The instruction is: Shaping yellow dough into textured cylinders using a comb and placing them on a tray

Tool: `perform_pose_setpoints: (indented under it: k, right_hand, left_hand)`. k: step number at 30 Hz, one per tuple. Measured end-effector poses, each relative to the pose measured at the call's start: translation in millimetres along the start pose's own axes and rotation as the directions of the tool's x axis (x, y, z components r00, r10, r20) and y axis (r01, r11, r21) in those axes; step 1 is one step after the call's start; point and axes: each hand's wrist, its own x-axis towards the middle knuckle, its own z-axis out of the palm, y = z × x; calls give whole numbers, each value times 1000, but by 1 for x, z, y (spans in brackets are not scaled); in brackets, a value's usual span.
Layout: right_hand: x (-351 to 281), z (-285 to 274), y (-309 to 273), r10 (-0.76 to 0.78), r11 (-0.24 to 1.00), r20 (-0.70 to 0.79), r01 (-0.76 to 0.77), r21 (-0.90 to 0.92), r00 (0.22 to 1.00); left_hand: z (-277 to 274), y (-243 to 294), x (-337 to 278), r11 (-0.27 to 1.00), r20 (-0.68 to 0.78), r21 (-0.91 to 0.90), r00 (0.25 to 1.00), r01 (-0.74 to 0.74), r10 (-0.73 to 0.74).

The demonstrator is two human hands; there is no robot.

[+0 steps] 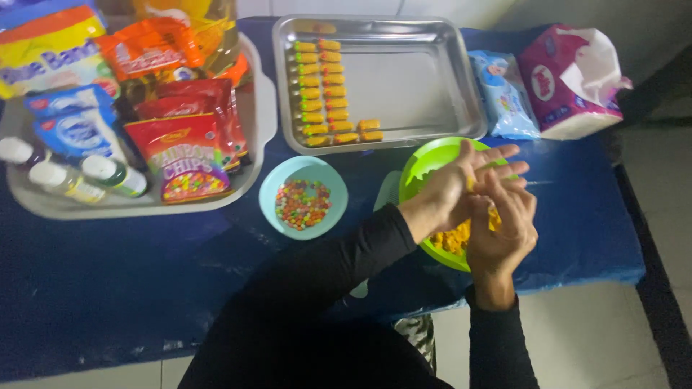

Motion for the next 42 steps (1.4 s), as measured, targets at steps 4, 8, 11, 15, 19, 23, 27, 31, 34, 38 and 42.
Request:
perform_pose_setpoints:
  k: [4, 8, 11, 15, 19, 23, 27, 31, 34, 38, 42]
  right_hand:
    - [9, -5, 1, 113, 988, 30, -115, 101, 993]
    - [18, -16, 22, 84, 990, 86, -93, 104, 993]
    - [18, -16, 31, -24, 997, 170, 11, 77, 985]
    - [13, -12, 35, -29, 998, 122, 22, 52, 992]
    - [6, -10, 36, 23, 1000, 84, -23, -3, 996]
    - [4, -5, 22, 61, 998, 81, -61, 1, 995]
    - [9, -5, 19, 120, 991, 66, -124, 56, 991]
    - [17, -17, 6, 194, 940, 5, -187, 285, 981]
    - [12, -28, 25, 170, 977, 11, -170, 126, 985]
    - [10, -29, 18, 158, 986, 60, -161, 47, 986]
    - [11, -26, 17, 75, 997, 58, -75, -13, 995]
  left_hand:
    - [-12, -4, 3, 997, 101, -74, 995, 27, -20]
    - [9, 9, -14, 982, 109, -142, 988, 126, -112]
    - [-1, 4, -6, 986, 81, -100, 989, 135, -127]
    - [-6, 2, -6, 984, 69, -139, 992, 114, -105]
    - [-16, -2, 3, 971, 55, -236, 998, 47, -35]
    - [15, 9, -14, 999, -46, 9, 998, -47, 47]
    - [4, 0, -8, 988, -53, 144, 996, -64, 72]
    - [-6, -6, -10, 986, -68, 139, 992, -93, 103]
    - [-35, -4, 9, 998, -100, 29, 993, -54, 57]
    - [-14, 18, -5, 998, -146, -63, 989, -17, 8]
    - [-2, 27, -11, 991, -85, -135, 996, 11, -23]
